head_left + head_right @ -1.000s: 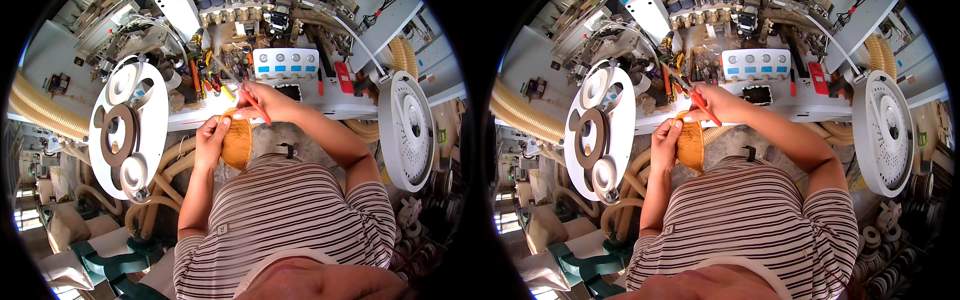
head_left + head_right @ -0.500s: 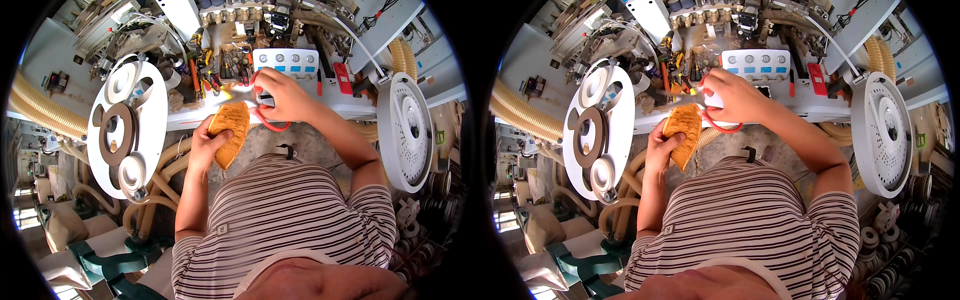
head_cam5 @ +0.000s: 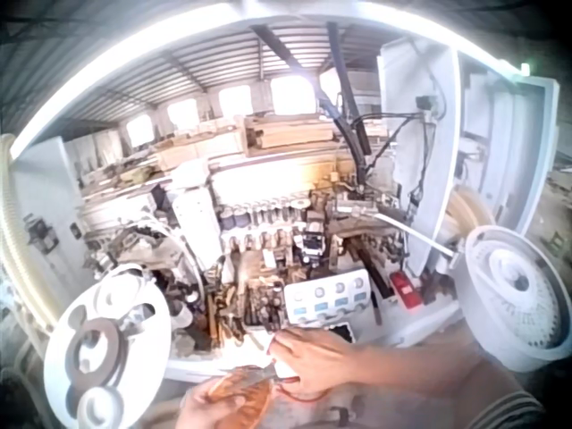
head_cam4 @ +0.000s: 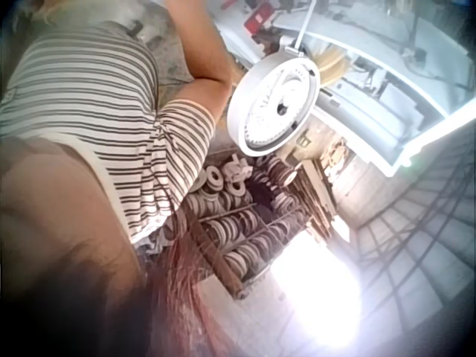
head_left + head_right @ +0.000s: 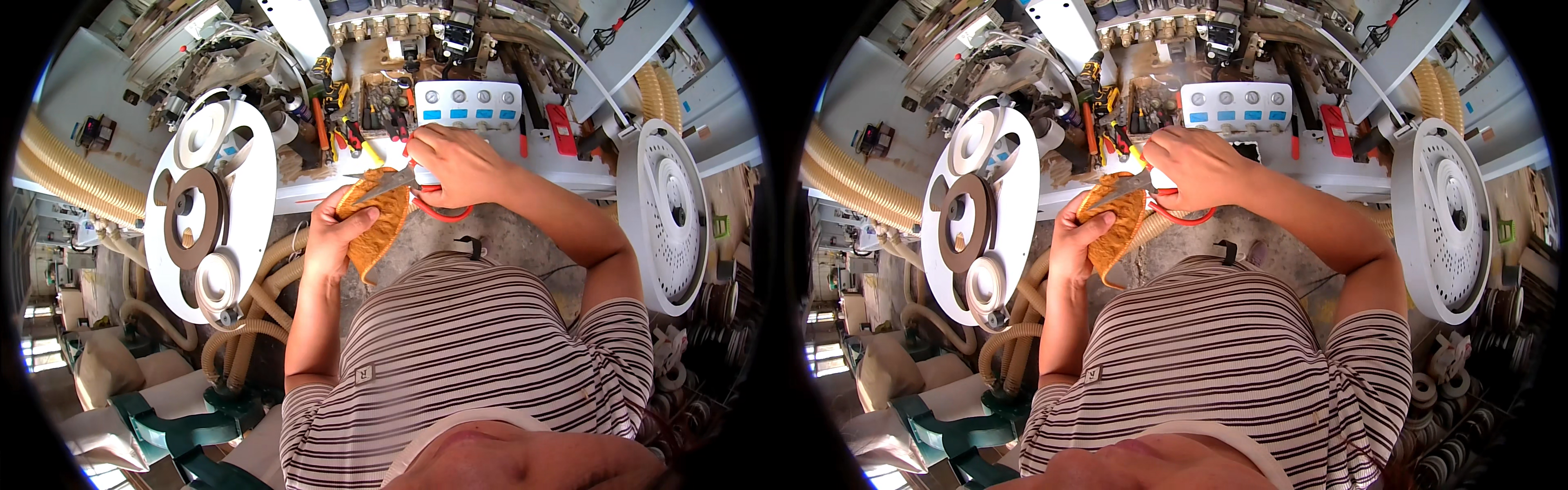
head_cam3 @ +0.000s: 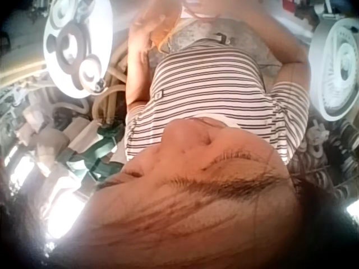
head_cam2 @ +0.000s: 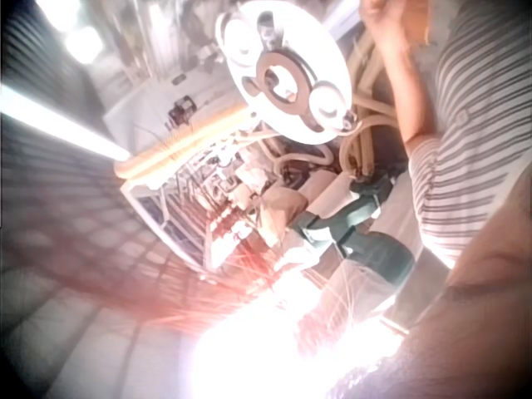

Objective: The person trims the edges of a brown shoe insole using red-handled scissors. They hold the insole in one hand and carefully cut along the perimeter while standing in a workshop. The person then walks away with the trimmed insole.

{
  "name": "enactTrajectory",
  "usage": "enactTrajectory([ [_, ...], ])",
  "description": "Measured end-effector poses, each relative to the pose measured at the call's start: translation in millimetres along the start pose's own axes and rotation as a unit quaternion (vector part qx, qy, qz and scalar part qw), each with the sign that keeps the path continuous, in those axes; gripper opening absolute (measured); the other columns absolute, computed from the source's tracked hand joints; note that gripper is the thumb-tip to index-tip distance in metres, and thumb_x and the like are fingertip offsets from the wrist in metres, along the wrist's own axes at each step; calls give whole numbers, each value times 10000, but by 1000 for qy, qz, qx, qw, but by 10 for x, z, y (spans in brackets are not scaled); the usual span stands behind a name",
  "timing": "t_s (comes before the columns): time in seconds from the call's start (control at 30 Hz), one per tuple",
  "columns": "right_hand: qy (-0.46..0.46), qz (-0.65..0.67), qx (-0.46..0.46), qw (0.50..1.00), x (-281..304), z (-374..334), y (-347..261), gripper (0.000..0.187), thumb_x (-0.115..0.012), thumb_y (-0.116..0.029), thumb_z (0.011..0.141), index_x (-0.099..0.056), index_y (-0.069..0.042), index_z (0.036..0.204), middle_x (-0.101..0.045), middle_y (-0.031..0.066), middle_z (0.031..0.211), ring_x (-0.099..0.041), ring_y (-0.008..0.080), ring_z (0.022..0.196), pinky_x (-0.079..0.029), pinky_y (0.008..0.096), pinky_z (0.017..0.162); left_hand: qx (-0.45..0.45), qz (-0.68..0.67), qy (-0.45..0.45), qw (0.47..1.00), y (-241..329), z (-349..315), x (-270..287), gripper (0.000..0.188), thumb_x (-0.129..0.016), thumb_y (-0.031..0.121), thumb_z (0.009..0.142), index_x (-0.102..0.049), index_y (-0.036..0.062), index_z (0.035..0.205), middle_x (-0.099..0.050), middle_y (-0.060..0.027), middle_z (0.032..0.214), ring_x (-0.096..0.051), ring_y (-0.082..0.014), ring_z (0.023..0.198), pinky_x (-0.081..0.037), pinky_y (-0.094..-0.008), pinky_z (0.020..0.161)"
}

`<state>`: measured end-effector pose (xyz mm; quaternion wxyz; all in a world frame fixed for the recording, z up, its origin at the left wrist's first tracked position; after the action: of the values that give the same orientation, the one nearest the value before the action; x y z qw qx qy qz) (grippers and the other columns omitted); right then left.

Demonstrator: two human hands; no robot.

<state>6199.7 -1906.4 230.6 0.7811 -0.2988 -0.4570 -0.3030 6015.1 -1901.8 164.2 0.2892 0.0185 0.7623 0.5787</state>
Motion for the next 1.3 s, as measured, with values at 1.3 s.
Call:
enactTrajectory([
  [1.3, -1, -58, 50, 997, 88, 89, -113, 533, -818, -372, 642, -550, -38, 959, -626, 104, 915, -657, 289, 834, -541, 385, 676, 62, -37, -32, 997, 18, -28, -25, 383, -686, -64, 757, -651, -57, 1138, -711, -139, 1027, -701, -197, 864, -580, -339, 802],
])
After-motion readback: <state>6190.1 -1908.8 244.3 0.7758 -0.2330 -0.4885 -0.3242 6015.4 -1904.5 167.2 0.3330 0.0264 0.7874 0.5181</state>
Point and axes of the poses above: each hand's wrist, its own z-axis towards the middle knuckle, its own x-axis out of the back of the hand, y = z × x, the point moved 7 cm from there along z, towards the middle knuckle
